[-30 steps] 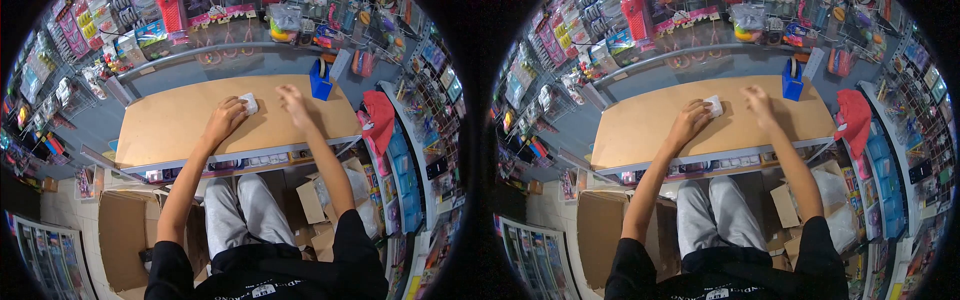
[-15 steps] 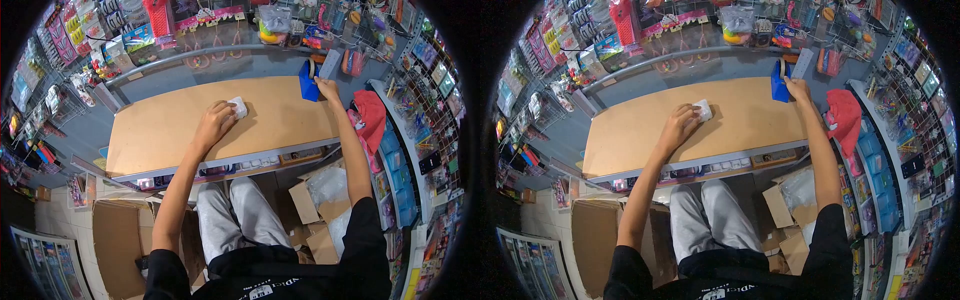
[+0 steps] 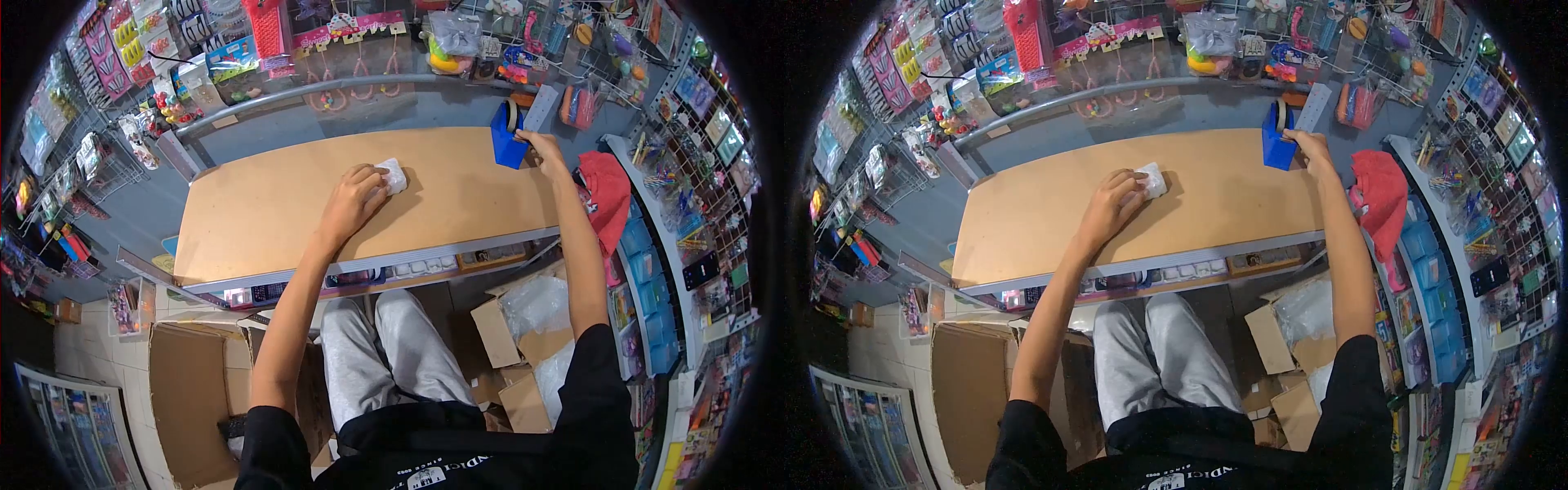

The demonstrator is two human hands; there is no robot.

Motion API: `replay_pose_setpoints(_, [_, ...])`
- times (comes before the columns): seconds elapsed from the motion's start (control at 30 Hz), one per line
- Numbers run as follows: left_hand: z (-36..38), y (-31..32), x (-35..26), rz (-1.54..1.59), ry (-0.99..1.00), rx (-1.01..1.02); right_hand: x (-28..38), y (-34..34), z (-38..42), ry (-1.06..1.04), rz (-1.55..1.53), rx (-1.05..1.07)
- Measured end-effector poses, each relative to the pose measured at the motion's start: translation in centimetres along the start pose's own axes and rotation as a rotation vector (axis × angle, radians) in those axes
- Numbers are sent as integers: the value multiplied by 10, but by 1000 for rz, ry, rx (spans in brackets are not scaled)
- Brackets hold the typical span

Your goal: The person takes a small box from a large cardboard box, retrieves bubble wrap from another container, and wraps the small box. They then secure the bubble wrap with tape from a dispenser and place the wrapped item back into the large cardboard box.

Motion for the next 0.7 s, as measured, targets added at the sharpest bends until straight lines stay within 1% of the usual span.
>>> replay_pose_setpoints(0.07, [0, 0, 0, 0, 3, -1, 3, 2, 7, -16, -49, 56])
replay_pose_setpoints(0.27, [0, 2, 3, 6, -3, -3, -3, 0, 12, 106, -134, 107])
replay_pose_setpoints(0.37, [1, 1, 2, 11, 0, -17, -4, 3, 17, 126, -216, 66])
replay_pose_setpoints(0.47, [1, 3, 5, -1, -5, -7, -5, 1, 18, 213, -240, 29])
replay_pose_setpoints(0.67, [2, 4, 5, -8, -9, -20, 3, -3, 11, 134, -175, 162])
replay_pose_setpoints(0.7, [1, 3, 4, -1, -8, -26, 7, -3, 16, 121, -201, 164])
Point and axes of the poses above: each hand's wrist, its own z-axis away from the middle knuckle, its own y-axis out of the palm, x = y × z, the point moved 7 cm from there along -z, towards the middle knuckle, and after that the axes turned 11 degrees about -z, right-handed, at the moved point
